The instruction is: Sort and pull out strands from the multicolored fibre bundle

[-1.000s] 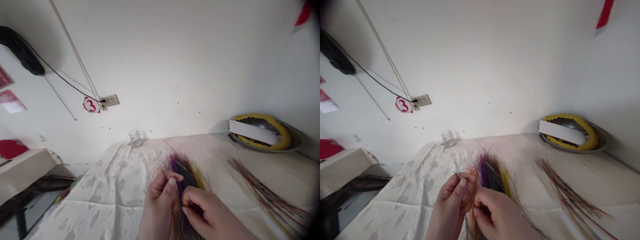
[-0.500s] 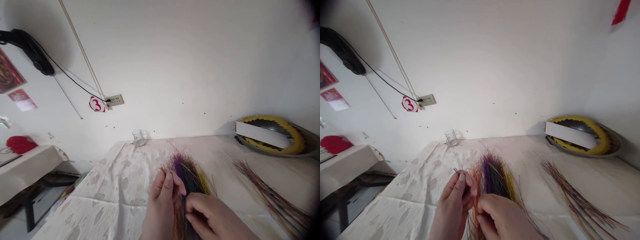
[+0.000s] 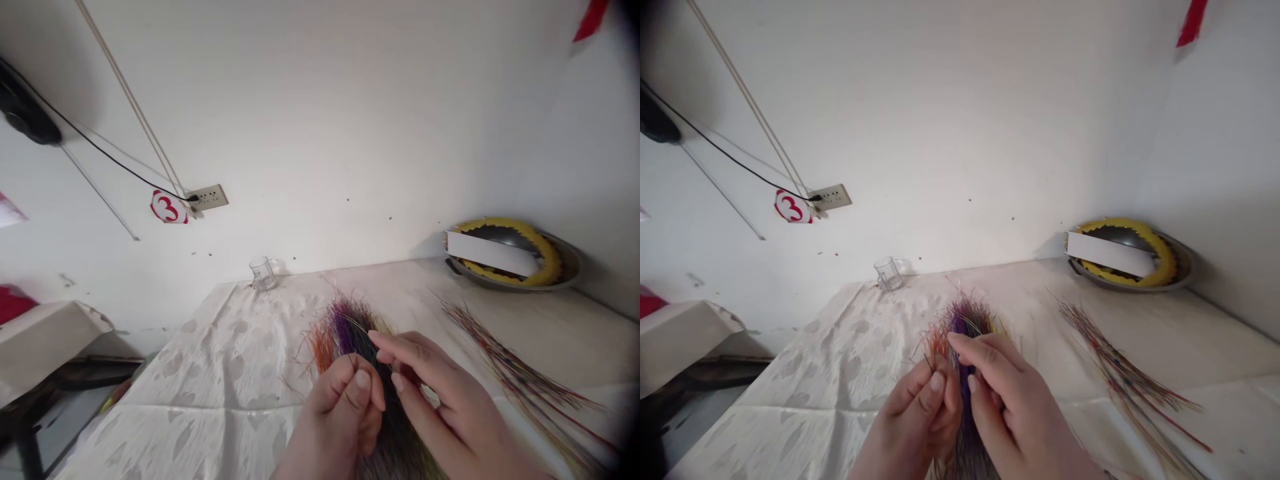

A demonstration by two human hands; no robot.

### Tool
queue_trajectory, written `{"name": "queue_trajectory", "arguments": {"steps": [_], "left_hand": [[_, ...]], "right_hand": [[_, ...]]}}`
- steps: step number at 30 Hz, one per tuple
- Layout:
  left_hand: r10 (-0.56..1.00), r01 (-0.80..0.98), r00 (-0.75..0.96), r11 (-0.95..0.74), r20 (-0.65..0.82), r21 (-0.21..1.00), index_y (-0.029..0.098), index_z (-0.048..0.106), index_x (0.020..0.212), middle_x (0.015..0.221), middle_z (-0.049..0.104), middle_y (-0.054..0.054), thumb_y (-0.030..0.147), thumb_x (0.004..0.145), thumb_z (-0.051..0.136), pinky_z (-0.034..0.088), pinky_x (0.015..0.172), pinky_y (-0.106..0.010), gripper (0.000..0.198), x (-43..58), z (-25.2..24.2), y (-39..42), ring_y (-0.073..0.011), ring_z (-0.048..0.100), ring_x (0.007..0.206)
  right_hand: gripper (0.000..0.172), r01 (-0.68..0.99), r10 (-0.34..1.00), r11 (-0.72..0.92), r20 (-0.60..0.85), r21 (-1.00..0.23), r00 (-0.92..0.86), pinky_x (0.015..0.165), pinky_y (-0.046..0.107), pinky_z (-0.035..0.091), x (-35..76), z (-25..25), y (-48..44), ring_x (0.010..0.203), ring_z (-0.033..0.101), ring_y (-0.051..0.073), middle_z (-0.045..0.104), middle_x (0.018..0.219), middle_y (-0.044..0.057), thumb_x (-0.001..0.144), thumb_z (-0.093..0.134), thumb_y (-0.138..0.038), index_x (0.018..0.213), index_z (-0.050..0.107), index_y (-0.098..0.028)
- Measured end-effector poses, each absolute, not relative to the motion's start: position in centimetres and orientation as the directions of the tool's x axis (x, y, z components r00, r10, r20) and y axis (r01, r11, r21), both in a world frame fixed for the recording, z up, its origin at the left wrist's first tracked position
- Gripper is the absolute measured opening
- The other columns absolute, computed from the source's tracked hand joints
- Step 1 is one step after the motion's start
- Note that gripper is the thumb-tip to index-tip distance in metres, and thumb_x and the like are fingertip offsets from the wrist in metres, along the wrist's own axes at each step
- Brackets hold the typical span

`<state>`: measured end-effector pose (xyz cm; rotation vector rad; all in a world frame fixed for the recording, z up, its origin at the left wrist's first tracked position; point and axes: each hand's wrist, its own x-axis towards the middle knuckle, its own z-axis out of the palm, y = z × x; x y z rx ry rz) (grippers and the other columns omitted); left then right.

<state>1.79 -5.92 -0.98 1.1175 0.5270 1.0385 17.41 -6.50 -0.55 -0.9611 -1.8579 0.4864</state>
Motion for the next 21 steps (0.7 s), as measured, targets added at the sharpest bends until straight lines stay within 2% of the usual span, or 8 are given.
{"name": "queue_trajectory", "arguments": {"steps": [2,6,10,12,15,18,21], "left_hand": [[0.874,-0.369,0.461,0.035,0.15,0.929,0.018,0.05,0.073,0.051,0.027,0.008,0.045,0.091,0.048,0.016,0.04,-0.021,0.033,1.9,-1.1,-6.0,-0.0068,0.019,0.043],[0.886,-0.357,0.44,0.025,0.144,0.934,0.017,0.051,0.072,0.053,0.025,0.007,0.052,0.095,0.03,0.015,0.042,-0.024,0.046,2.0,-0.8,-6.3,-0.0089,0.017,0.046],[0.896,-0.361,0.419,0.019,0.145,0.932,0.018,0.049,0.068,0.054,0.027,0.006,0.046,0.094,0.04,0.014,0.044,-0.025,0.04,2.0,-0.4,-6.3,-0.0091,0.018,0.047],[0.895,-0.367,0.422,0.024,0.143,0.93,0.018,0.049,0.068,0.053,0.029,0.006,0.045,0.091,0.047,0.015,0.044,-0.025,0.036,2.0,-0.5,-6.2,-0.0086,0.019,0.047],[0.9,-0.351,0.425,0.069,0.094,0.934,0.018,0.05,0.069,0.053,0.03,0.007,0.045,0.09,0.051,0.014,0.044,-0.024,0.034,1.9,-0.7,-6.1,-0.0078,0.02,0.046],[0.893,-0.312,0.444,0.084,0.067,0.946,0.018,0.051,0.067,0.051,0.029,0.007,0.048,0.088,0.053,0.013,0.043,-0.024,0.037,1.6,-0.7,-6.1,-0.0074,0.019,0.044],[0.883,-0.271,0.465,0.063,0.073,0.96,0.017,0.053,0.065,0.049,0.027,0.007,0.05,0.087,0.055,0.013,0.044,-0.025,0.039,1.4,-0.4,-6.2,-0.0075,0.021,0.045]], "right_hand": [[0.049,0.424,0.756,0.65,0.59,-0.63,-0.282,0.09,0.029,0.053,17.5,-0.6,-6.7,0.109,0.058,0.016,0.056,0.12,0.002,0.093,0.036,-0.012,0.136,0.038,-0.036],[0.056,0.457,0.717,0.692,0.603,-0.558,-0.35,0.092,0.031,0.053,17.7,-0.6,-7.1,0.115,0.056,0.017,0.052,0.127,0.003,0.092,0.036,-0.008,0.139,0.034,-0.038],[0.056,0.447,0.7,0.708,0.626,-0.546,-0.344,0.089,0.03,0.055,17.6,-0.3,-7.0,0.114,0.056,0.018,0.055,0.124,0.004,0.09,0.037,-0.006,0.138,0.036,-0.036],[0.054,0.419,0.708,0.702,0.624,-0.576,-0.329,0.089,0.03,0.054,17.5,-0.2,-6.9,0.112,0.057,0.017,0.056,0.121,0.004,0.091,0.038,-0.008,0.137,0.037,-0.035],[0.045,0.341,0.767,0.642,0.573,-0.687,-0.29,0.082,0.028,0.056,17.4,-0.2,-6.8,0.099,0.062,0.016,0.059,0.112,0.003,0.091,0.044,-0.014,0.132,0.044,-0.034],[0.032,0.238,0.833,0.547,0.495,-0.802,-0.248,0.073,0.026,0.056,17.3,0.1,-6.6,0.083,0.063,0.015,0.061,0.099,0.002,0.088,0.051,-0.017,0.117,0.056,-0.031],[0.023,0.114,0.857,0.486,0.447,-0.866,-0.255,0.069,0.027,0.055,17.3,0.5,-6.3,0.074,0.063,0.014,0.061,0.089,0.002,0.086,0.052,-0.015,0.104,0.063,-0.026]]}}
